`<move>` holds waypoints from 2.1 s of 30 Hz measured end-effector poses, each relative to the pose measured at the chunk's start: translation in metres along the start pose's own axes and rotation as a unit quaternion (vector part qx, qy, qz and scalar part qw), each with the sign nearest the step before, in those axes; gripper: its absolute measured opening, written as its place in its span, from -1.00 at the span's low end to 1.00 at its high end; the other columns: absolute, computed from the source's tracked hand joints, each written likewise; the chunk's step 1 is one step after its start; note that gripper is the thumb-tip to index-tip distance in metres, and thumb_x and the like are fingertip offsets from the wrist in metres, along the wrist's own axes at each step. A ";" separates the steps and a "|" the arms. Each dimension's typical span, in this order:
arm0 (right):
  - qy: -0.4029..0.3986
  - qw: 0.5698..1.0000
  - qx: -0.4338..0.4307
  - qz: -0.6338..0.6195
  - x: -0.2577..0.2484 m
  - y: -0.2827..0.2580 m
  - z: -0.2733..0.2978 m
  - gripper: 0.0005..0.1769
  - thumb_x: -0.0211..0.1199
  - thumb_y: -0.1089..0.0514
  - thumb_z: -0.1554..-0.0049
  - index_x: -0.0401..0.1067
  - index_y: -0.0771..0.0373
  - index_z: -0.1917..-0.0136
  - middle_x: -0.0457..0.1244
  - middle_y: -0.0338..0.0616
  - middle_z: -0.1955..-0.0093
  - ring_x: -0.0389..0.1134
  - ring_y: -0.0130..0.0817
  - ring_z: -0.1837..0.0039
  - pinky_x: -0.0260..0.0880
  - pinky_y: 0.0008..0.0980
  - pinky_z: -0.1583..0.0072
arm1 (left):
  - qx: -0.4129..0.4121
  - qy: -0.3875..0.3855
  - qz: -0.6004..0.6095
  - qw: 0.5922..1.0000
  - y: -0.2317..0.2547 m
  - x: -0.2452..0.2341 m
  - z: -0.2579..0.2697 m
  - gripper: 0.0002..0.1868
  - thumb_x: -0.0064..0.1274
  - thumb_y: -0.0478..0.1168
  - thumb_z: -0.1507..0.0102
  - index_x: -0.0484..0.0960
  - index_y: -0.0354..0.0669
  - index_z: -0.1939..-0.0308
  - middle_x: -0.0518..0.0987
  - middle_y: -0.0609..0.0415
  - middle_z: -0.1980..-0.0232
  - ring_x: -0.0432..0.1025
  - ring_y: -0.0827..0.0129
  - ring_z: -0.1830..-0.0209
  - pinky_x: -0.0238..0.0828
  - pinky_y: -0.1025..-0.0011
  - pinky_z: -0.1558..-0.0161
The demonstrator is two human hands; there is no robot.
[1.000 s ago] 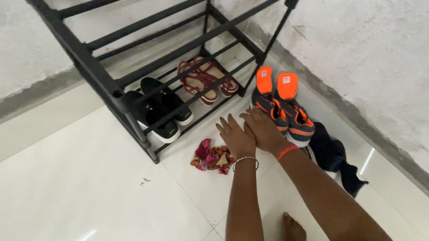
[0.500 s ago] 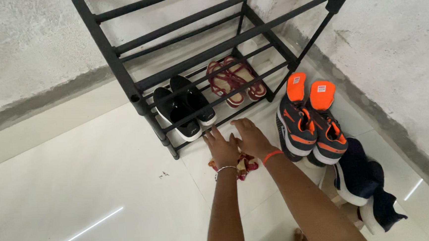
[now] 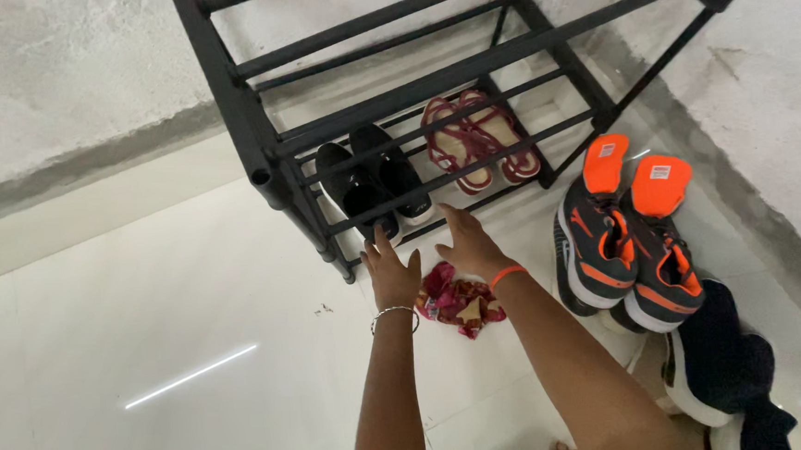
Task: The person removes several pairs of shoes from a black metal shoe rack and places them on the floor. Then, using a pink cloth, the person wipes the metal bars of the empty shoe rack.
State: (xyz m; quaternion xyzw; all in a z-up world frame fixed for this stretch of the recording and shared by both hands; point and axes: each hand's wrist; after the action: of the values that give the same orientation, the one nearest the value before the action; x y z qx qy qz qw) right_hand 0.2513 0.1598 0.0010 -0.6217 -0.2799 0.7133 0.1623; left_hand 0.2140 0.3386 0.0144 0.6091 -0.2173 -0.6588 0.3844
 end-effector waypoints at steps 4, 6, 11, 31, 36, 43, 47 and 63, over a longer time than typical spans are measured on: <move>0.002 1.000 -0.018 0.001 0.021 0.008 -0.019 0.10 0.43 0.10 -0.02 -0.17 0.23 -0.63 -0.02 0.21 -0.57 -0.03 0.15 -0.58 0.03 -0.07 -0.51 | -0.010 0.018 -0.014 1.000 -0.016 0.001 -0.010 0.06 0.29 -0.07 -0.19 -0.11 0.02 -0.60 -0.02 -0.48 -0.57 -0.17 -0.45 -0.57 -0.04 -0.05 -0.50; 0.025 0.998 -0.050 -0.016 0.029 0.011 -0.024 0.14 0.46 0.12 0.02 -0.16 0.26 -0.63 0.00 0.22 -0.57 -0.02 0.15 -0.58 0.04 -0.08 -0.52 | -0.007 0.030 -0.025 0.999 -0.024 0.001 -0.013 0.08 0.31 -0.09 -0.18 -0.10 -0.01 -0.59 0.02 -0.51 -0.55 -0.13 -0.48 -0.55 -0.05 -0.07 -0.50; 0.061 0.993 -0.058 -0.086 0.040 0.006 -0.043 0.18 0.48 0.18 0.05 -0.17 0.32 -0.63 -0.02 0.29 -0.57 -0.03 0.18 -0.60 0.03 -0.08 -0.52 | 0.008 0.064 0.008 0.998 -0.031 -0.002 -0.015 0.04 0.32 -0.20 -0.14 -0.01 -0.05 -0.57 0.11 -0.53 -0.50 -0.05 -0.41 -0.55 0.02 -0.05 -0.46; 0.173 0.969 -0.039 -0.172 0.062 0.002 -0.068 -0.31 0.45 0.31 0.01 0.31 0.19 -0.36 0.21 0.11 -0.38 0.22 0.10 -0.44 0.29 -0.09 -0.39 | 0.002 0.094 0.045 0.995 -0.029 0.004 -0.034 -0.24 0.14 -0.27 -0.26 0.19 0.00 -0.51 0.26 -0.23 -0.52 0.23 -0.10 -0.47 0.37 0.13 -0.32; 0.175 0.970 -0.044 -0.161 0.062 0.003 -0.070 -0.39 0.44 0.35 0.02 0.35 0.18 -0.28 0.25 0.08 -0.31 0.25 0.10 -0.39 0.29 -0.08 -0.35 | 0.057 0.111 0.016 0.992 -0.036 0.010 -0.041 -0.29 0.15 -0.32 -0.27 0.25 -0.06 -0.49 0.34 -0.24 -0.46 0.13 -0.19 -0.53 0.21 0.09 -0.39; 0.197 0.960 -0.073 -0.187 0.060 0.002 -0.069 -0.71 0.35 0.44 0.01 0.39 0.27 0.04 0.27 0.03 -0.04 0.32 0.09 -0.13 0.35 -0.07 -0.11 | 0.010 0.108 0.040 0.993 -0.035 0.017 -0.042 -0.54 0.10 -0.39 -0.26 0.40 -0.17 -0.23 0.51 -0.21 -0.25 0.41 -0.13 -0.26 0.37 0.10 -0.24; 0.191 0.962 -0.059 -0.185 0.060 0.002 -0.069 -0.78 0.38 0.42 -0.02 0.37 0.30 0.14 0.28 0.05 -0.01 0.34 0.08 -0.09 0.35 -0.08 -0.09 | -0.022 0.118 0.034 0.992 -0.031 0.018 -0.044 -0.68 0.15 -0.42 -0.23 0.45 -0.23 -0.03 0.59 -0.19 -0.04 0.50 -0.12 -0.09 0.45 0.10 -0.07; 0.223 0.961 -0.037 -0.157 0.023 -0.024 -0.047 -0.65 0.44 0.43 0.12 0.50 0.28 0.04 0.34 0.06 0.00 0.36 0.11 -0.11 0.38 -0.08 -0.11 | 0.118 0.218 0.078 0.966 -0.026 0.031 -0.034 -0.43 0.16 -0.46 -0.18 0.42 -0.27 -0.28 0.58 -0.32 -0.10 0.48 -0.25 -0.13 0.45 0.03 -0.09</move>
State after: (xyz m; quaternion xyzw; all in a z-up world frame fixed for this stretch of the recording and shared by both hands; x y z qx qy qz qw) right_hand 0.2901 0.2017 -0.0060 -0.7190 -0.3571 0.5111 0.3070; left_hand 0.2416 0.3363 -0.0303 0.7600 -0.2514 -0.4479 0.3983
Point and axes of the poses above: each hand's wrist, its own z-axis away from the middle knuckle, its own x-axis out of the palm, y = z × x
